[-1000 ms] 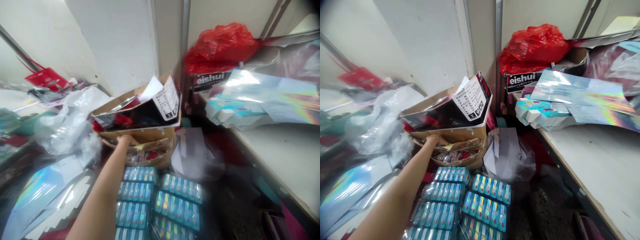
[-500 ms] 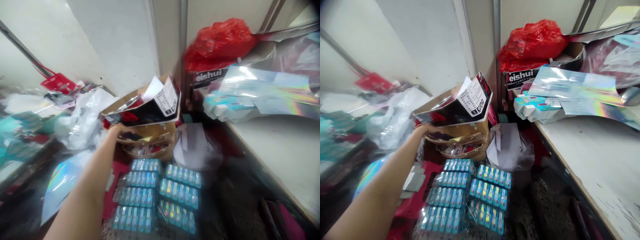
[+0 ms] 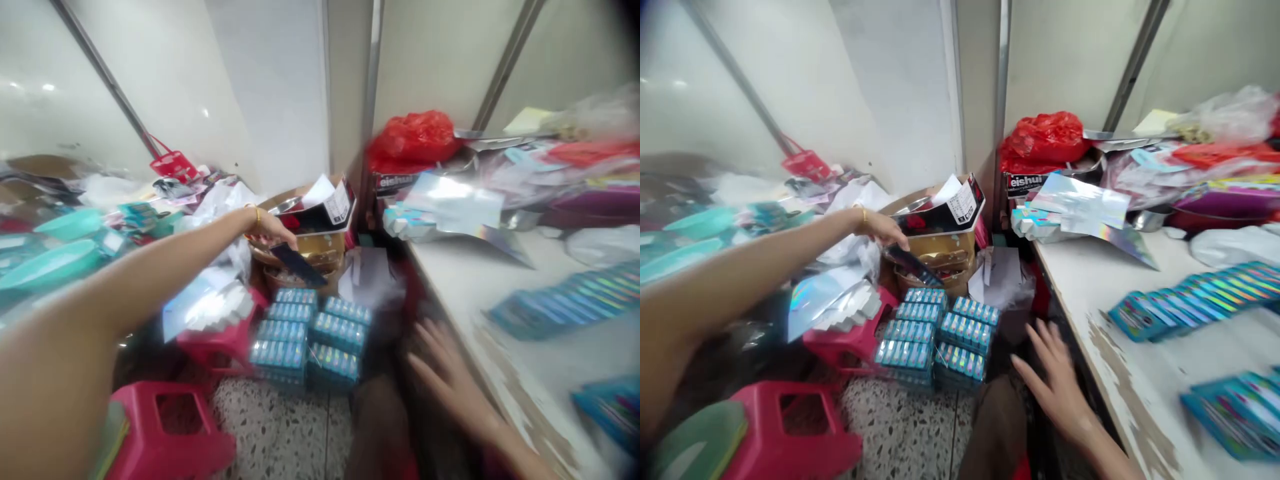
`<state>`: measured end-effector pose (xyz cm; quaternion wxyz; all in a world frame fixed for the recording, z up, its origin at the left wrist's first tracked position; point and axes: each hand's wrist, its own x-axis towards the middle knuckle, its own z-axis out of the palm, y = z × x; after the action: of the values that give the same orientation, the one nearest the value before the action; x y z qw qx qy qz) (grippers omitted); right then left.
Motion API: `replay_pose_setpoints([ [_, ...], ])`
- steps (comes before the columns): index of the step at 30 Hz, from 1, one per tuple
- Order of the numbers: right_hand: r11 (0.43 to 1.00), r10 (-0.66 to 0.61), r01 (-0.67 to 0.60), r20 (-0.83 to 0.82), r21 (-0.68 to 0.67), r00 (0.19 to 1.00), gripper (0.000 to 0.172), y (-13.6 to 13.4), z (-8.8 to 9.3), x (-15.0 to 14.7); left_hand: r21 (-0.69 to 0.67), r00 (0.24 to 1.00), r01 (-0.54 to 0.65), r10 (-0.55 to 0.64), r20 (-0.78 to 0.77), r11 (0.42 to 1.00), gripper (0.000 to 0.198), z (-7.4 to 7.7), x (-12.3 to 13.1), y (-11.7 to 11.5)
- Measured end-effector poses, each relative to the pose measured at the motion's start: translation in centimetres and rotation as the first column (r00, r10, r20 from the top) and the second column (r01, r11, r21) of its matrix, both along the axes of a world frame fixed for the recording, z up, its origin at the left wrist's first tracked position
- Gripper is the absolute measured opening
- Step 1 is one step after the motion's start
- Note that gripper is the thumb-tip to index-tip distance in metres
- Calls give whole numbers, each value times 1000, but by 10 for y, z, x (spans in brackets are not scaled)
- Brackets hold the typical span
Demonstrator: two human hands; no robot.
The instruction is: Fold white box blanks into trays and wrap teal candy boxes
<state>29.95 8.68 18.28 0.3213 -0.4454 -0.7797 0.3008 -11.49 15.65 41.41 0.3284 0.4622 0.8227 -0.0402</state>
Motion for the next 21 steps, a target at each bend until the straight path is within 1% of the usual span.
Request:
replay_pose_setpoints([
  [1,983,78,-101,-146,-156,986,70,-1,11,-16,-17,1000,19,-19,22,1000,40,4,21,-12],
  [2,940,125,-211,-306,-267,944,73,-3,22,-31,-33,998,36,-35,46,999,39,8,43,-24],
  [3,879,181,-354,-463,-320,868,77,-9,33,-45,-56,996,51,-47,76,997,38,9,64,-37],
  [4,798,206,-493,-612,-346,764,80,-19,43,-55,-86,992,68,-58,115,994,37,10,86,-50],
  [6,575,214,-727,-789,-375,576,81,-51,55,-65,-170,977,101,-65,205,980,36,7,125,-76],
  [7,472,197,-803,-845,-363,498,81,-72,58,-65,-207,969,103,-52,242,973,36,3,143,-88],
  [8,383,181,-856,-881,-347,438,81,-95,58,-62,-236,964,90,-25,266,968,35,-1,158,-100],
  [9,326,159,-885,-904,-332,397,84,-118,57,-57,-260,959,69,7,282,963,34,-7,172,-112],
  [10,291,134,-899,-917,-326,376,89,-141,54,-50,-288,954,52,38,299,956,33,-13,183,-122],
  [11,268,108,-905,-923,-331,369,96,-162,52,-44,-322,945,53,57,323,945,34,-19,192,-131],
  [12,257,81,-903,-924,-343,374,102,-181,49,-37,-356,931,83,54,360,931,36,-26,199,-139],
  [14,248,34,-894,-919,-374,394,111,-209,47,-24,-394,887,200,5,462,897,45,-37,208,-152],
  [15,262,16,-885,-915,-384,402,112,-218,47,-18,-385,854,256,-21,520,887,51,-43,211,-156],
  [16,280,6,-877,-913,-391,408,113,-225,48,-13,-355,815,291,-36,578,889,58,-48,215,-161],
  [17,303,0,-869,-911,-392,412,113,-231,49,-7,-304,769,300,-40,638,904,64,-52,218,-166],
  [19,349,-8,-854,-912,-386,409,115,-238,51,2,-163,644,247,-36,764,955,73,-62,227,-177],
  [21,386,-13,-844,-917,-373,399,117,-244,54,10,-15,501,122,-49,864,992,78,-73,238,-194],
])
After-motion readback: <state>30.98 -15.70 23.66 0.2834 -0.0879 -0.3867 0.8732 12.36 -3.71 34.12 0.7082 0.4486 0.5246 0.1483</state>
